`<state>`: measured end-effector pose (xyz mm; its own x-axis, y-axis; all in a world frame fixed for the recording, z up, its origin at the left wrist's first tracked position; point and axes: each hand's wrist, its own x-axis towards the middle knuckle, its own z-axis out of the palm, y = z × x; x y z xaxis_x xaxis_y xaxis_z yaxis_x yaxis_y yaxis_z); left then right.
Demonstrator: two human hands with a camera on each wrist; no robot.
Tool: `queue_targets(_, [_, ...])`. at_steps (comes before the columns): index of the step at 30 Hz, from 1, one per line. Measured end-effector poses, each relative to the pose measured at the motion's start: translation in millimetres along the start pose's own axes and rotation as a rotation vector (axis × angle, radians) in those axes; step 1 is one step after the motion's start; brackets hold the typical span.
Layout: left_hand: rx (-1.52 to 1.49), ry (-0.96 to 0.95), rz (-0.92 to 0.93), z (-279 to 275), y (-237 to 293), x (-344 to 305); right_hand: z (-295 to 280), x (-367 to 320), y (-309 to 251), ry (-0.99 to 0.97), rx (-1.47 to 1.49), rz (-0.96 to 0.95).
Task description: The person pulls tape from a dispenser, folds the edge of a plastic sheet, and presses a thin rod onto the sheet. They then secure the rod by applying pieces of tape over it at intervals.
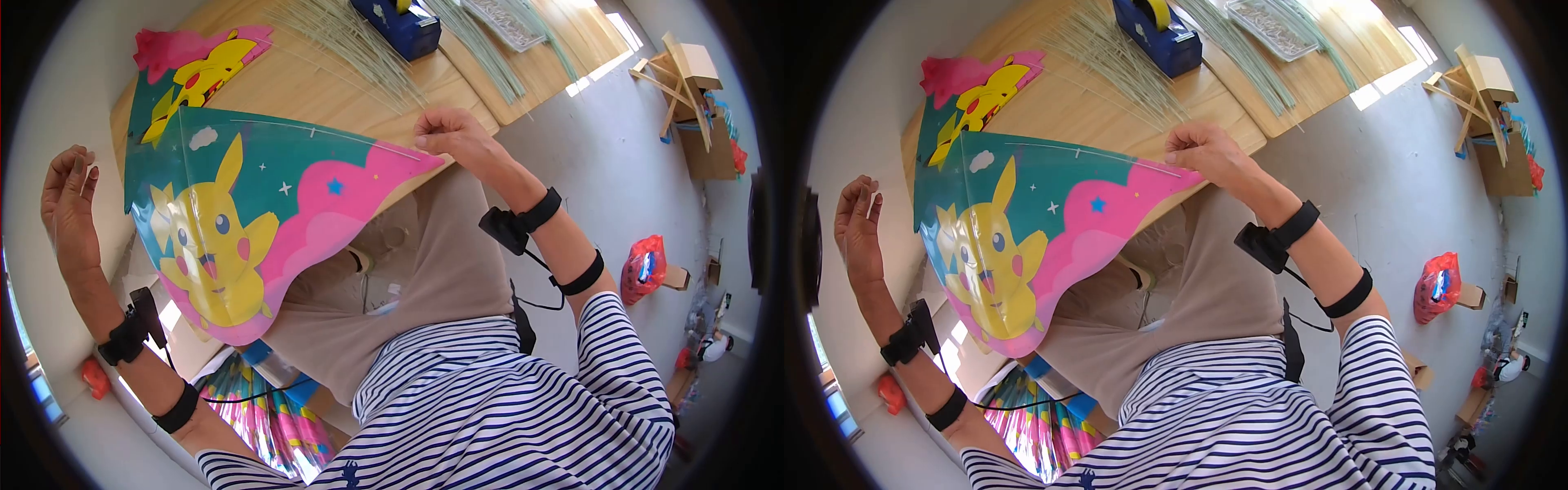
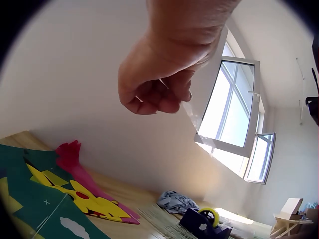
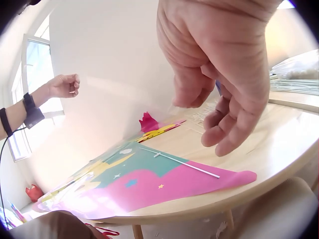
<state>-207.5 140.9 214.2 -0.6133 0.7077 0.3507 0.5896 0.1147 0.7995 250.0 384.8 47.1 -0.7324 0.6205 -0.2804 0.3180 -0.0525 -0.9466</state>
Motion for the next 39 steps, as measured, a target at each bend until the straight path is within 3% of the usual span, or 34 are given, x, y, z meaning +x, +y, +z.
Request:
queue_targets(1, [-0.083,-0.106,-0.019,-10,-6,7,1,1,0,0.002,0.008,0.031])
queue_targets(4, [-0.057,-0.128,0.006,-12,-16,21,7,6,6,0.017,0.031,0.074])
queue_targets(19, [-0.191,-0.149,-0.06,4,-22,21,7,10,20,0.06,-0.038,0.001])
queue_targets(39, [-0.243,-0.152,-0.11,4,-27,19,6,7,25,-0.01,0.022,0.058])
